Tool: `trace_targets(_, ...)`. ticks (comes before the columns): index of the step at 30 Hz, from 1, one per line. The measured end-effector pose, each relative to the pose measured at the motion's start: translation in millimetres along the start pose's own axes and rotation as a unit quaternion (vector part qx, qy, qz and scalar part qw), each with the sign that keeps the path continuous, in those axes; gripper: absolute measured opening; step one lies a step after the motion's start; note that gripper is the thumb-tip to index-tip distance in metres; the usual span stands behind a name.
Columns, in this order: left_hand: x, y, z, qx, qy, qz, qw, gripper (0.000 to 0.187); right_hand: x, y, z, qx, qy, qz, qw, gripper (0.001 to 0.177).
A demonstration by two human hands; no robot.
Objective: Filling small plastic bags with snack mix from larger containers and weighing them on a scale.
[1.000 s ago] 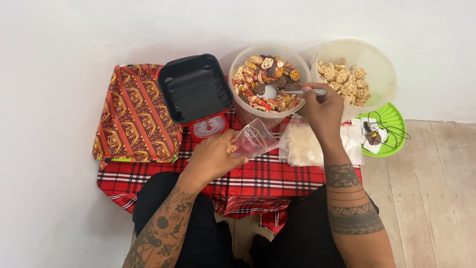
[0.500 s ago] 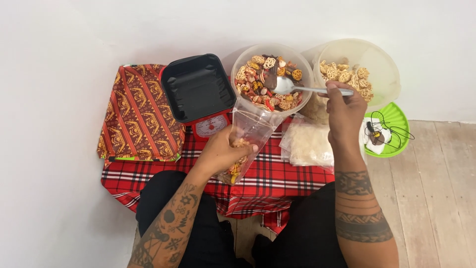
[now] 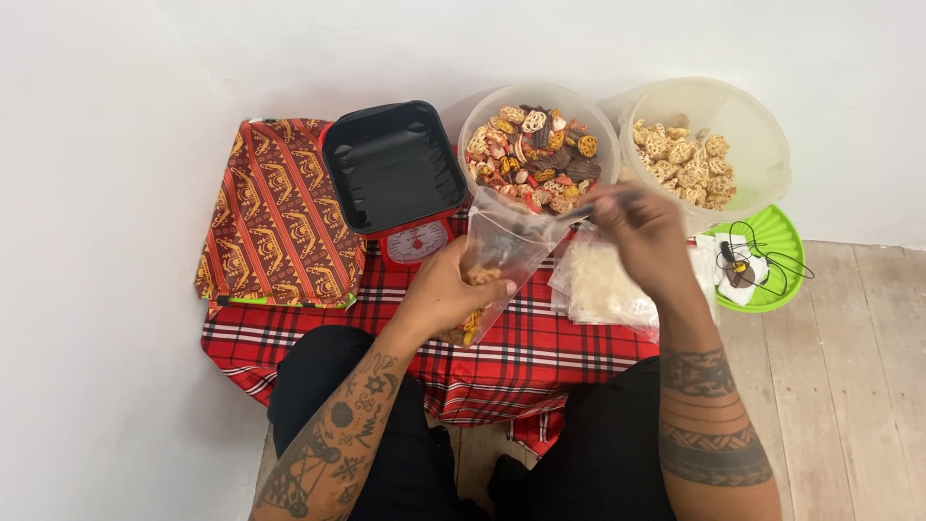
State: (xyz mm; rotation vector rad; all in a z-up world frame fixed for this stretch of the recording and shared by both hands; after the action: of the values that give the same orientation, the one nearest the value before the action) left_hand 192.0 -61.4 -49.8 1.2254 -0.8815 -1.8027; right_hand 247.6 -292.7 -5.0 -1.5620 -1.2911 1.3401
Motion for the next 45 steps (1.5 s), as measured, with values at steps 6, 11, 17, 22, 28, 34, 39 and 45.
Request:
trace_targets(6, 1, -5, -6, 0.055, 0.014, 0.001, 0.998, 0.064, -25, -4, 1, -0.091, 0.039, 0.043, 0.994, 0.024)
trace_targets(11, 2, -9, -13, 0.058, 0.040, -0.025, 0.997, 0.065, -9, -6, 3, -0.136, 0.042, 0.031, 0.989, 0.012)
trace_targets(17, 0, -11, -14, 0.070, 0.049, -0.089, 0.992, 0.052, 5, -13, 3, -0.146, 0.002, 0.039, 0.989, 0.011)
trace_targets(22, -1, -7, -14, 0.088, 0.065, -0.043, 0.993, 0.048, -9, -7, 2, -0.134, 0.054, -0.009, 0.990, 0.018)
trace_targets(28, 0, -8, -11, 0.065, 0.028, -0.087, 0.994, 0.047, 4, -9, 2, -0.127, -0.012, -0.008, 0.992, 0.009)
trace_targets(34, 0, -21, -18, 0.022, 0.029, -0.167, 0.985, 0.046, -58, -1, 0, -0.120, 0.228, -0.036, 0.966, 0.019)
trace_targets(39, 6, -20, -17, 0.016, 0.009, -0.180, 0.983, 0.044, -35, 16, -6, -0.200, 0.215, 0.140, 0.946, 0.010)
trace_targets(45, 6, -20, -17, 0.008, 0.013, -0.182, 0.983, 0.042, 21, 21, -20, -0.135, 0.152, 0.195, 0.960, 0.005)
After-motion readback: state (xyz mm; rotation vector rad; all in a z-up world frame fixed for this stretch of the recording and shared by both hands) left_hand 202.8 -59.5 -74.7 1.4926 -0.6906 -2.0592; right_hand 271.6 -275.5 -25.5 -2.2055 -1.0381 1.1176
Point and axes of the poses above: each hand's wrist, its own z-axis away from the middle knuckle, its own x-axis out of the palm, y = z × x, the point moved 9 cm from there along -z, towards the middle knuckle, and after that the axes turned 1 degree about x, right-handed, at the moved point
